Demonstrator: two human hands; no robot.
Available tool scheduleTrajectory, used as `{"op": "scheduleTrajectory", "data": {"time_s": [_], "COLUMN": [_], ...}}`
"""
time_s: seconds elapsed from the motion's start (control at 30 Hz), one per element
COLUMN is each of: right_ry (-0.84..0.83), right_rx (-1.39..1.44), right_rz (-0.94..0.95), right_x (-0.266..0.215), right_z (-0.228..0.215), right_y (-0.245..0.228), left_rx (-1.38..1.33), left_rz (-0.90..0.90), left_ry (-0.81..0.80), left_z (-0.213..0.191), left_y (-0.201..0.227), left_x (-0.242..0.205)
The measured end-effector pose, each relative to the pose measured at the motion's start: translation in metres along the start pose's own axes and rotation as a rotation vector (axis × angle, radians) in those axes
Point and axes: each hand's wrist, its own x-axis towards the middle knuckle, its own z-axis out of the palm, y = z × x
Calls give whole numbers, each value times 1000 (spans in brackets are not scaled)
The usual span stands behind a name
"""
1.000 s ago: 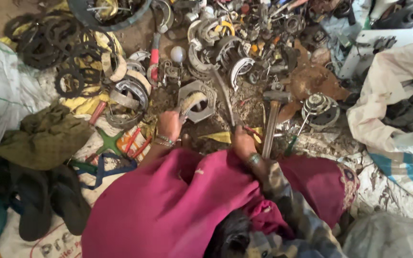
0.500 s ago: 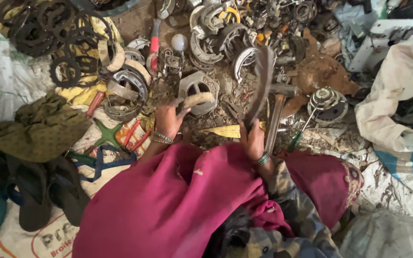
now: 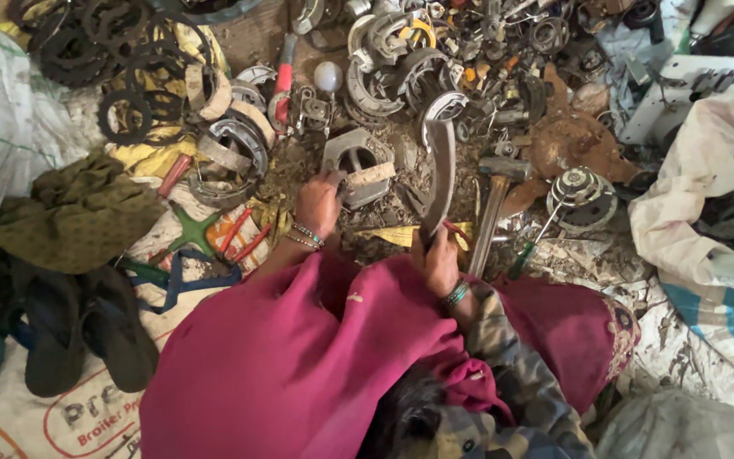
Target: The person sits on the floor and uses a hammer to repeatedly strike a curved metal piece placed on a metal anvil. They adjust the piece's position between strikes and occasionally inspect it by hand.
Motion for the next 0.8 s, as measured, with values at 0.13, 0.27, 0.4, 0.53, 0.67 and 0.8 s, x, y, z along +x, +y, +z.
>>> {"op": "scheduleTrajectory", "data": {"time_s": [0.13, 0.27, 0.4, 0.53, 0.67, 0.8], "right_ry": [-287, -354, -148, 69, -210, -313], "right_rx": [-319, -417, -194, -1, -204, -407], "right_rz": [175, 104, 144, 86, 269, 116], "right_x": [-9, 5, 17, 14, 13, 24], "right_z": [32, 31, -9, -28, 5, 11], "right_y": [33, 37, 0, -23, -1, 13], "left_rx": [9, 59, -12, 8, 26, -28], "left_rz": [-70, -30, -8, -16, 3, -1], "left_ry": [-75, -84, -31, -31, -47, -15], "left_z": [-2, -9, -4, 8, 11, 0], "left_y": [0, 2, -2, -5, -5, 0], "left_x": [4, 12, 10, 6, 6, 15]}}
